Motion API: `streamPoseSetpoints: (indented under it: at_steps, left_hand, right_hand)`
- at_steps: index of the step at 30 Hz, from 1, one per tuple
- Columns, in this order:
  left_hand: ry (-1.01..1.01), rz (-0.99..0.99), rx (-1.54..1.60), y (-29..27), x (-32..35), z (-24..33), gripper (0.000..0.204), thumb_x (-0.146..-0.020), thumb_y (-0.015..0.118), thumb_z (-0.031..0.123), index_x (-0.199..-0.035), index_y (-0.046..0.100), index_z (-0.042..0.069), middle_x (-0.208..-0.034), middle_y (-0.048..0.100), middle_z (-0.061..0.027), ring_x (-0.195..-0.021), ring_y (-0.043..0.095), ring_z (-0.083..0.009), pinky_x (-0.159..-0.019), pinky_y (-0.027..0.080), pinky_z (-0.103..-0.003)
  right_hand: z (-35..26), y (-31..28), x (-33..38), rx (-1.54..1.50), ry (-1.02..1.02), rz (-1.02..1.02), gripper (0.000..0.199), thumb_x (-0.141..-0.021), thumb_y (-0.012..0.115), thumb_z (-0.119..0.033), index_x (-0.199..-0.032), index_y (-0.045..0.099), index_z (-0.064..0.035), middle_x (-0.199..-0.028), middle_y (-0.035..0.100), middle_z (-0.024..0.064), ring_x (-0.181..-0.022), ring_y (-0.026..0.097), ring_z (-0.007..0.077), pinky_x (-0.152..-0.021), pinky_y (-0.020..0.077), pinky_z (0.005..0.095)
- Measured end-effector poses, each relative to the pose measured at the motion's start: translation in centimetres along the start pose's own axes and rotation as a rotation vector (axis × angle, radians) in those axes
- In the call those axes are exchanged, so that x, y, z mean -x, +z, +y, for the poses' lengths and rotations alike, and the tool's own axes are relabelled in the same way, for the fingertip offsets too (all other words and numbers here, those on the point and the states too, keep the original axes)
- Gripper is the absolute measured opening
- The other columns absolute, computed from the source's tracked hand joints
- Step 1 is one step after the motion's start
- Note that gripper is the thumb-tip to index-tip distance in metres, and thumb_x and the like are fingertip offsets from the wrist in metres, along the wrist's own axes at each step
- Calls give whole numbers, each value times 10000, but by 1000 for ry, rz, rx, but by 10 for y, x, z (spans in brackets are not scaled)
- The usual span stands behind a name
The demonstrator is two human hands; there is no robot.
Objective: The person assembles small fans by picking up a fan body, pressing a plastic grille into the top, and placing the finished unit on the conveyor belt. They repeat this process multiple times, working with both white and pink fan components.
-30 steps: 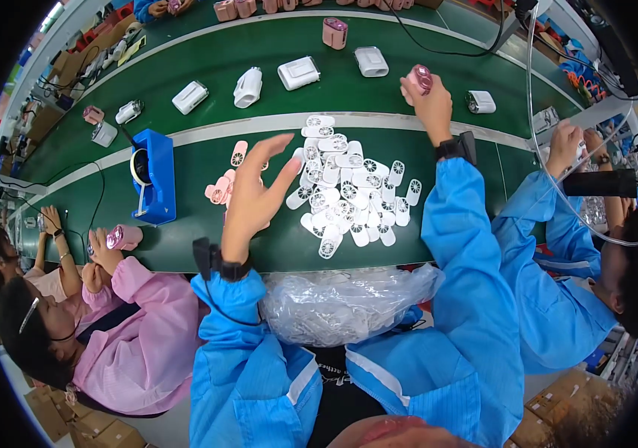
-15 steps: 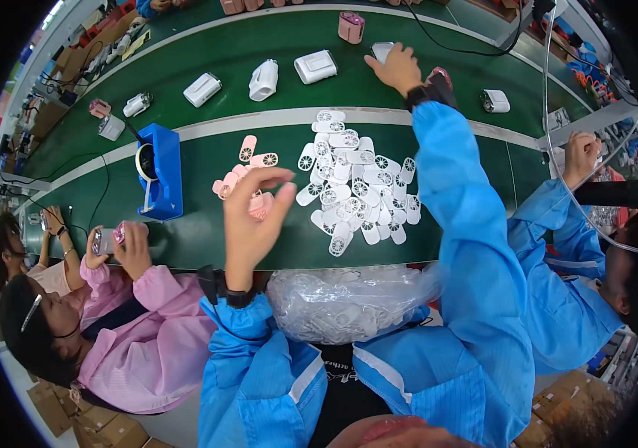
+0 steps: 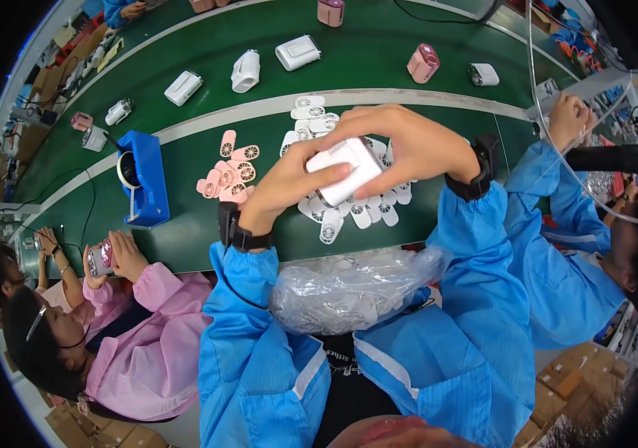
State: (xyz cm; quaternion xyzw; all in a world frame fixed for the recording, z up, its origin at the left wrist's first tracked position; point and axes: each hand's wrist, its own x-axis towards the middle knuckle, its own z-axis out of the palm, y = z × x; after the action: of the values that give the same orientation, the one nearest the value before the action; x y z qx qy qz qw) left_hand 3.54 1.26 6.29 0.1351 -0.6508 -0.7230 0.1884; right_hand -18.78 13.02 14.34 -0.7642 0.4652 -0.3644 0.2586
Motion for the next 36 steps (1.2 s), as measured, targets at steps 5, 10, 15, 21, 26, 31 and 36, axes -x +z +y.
streamPoseSetpoints:
  at_steps: [5, 10, 15, 21, 26, 31, 36]
  left_hand:
    - [-222, 84, 201, 20, 0, 4, 556, -994, 788, 258, -1389, 560, -60, -1123, 726, -91, -1038, 698, -145, -852, 588, -301]
    - [-17, 233, 123, 44, -15, 4, 523, -984, 802, 254, -1339, 568, -52, -1126, 723, -96, -1017, 698, -139, -799, 580, -268]
    - [115, 227, 11, 59, -26, -19, 509, -966, 817, 239, -1332, 570, -15, -1137, 723, -110, -1023, 705, -162, -841, 574, -293]
    - [244, 200, -318, 51, -27, -41, 531, -920, 844, 228, -1346, 601, 26, -1178, 730, -127, -1059, 711, -196, -919, 558, -339]
    - [213, 242, -383, 44, -27, -41, 560, -899, 854, 219, -1364, 611, 23, -1199, 731, -128, -1069, 713, -202, -936, 554, -341]
    - [238, 239, -373, 34, -25, -45, 599, -889, 859, 206, -1401, 605, 28, -1210, 730, -134, -1089, 713, -214, -936, 555, -342]
    - [298, 214, -414, 34, -25, -47, 683, -842, 891, 193, -1442, 603, 42, -1256, 723, -145, -1130, 709, -228, -970, 554, -351]
  right_hand:
    - [39, 14, 60, 353, 820, 504, 389, -840, 895, -323, -997, 745, -1, -1001, 729, 131, -864, 706, 253, -758, 546, 410]
    - [63, 68, 99, 737, 902, 446, 359, -887, 855, -309, -856, 705, 15, -911, 716, 153, -742, 682, 272, -654, 516, 410]
    - [70, 72, 95, 561, 916, 524, 297, -901, 838, -260, -878, 733, 16, -915, 734, 151, -727, 686, 274, -637, 515, 359]
    - [44, 56, 78, 83, 644, 765, 160, -948, 753, -81, -1069, 783, 21, -1019, 752, 151, -852, 727, 264, -700, 547, 322]
    - [29, 49, 63, 136, 239, 569, 237, -943, 711, 26, -1171, 776, 24, -1045, 747, 147, -904, 737, 260, -766, 570, 318]
    - [42, 55, 57, 76, 161, 550, 296, -904, 742, 47, -1193, 785, 2, -1113, 736, 139, -963, 734, 257, -832, 583, 332]
    - [45, 54, 62, 49, 170, 646, 314, -881, 763, 56, -1186, 797, -13, -1121, 729, 130, -965, 725, 250, -831, 588, 338]
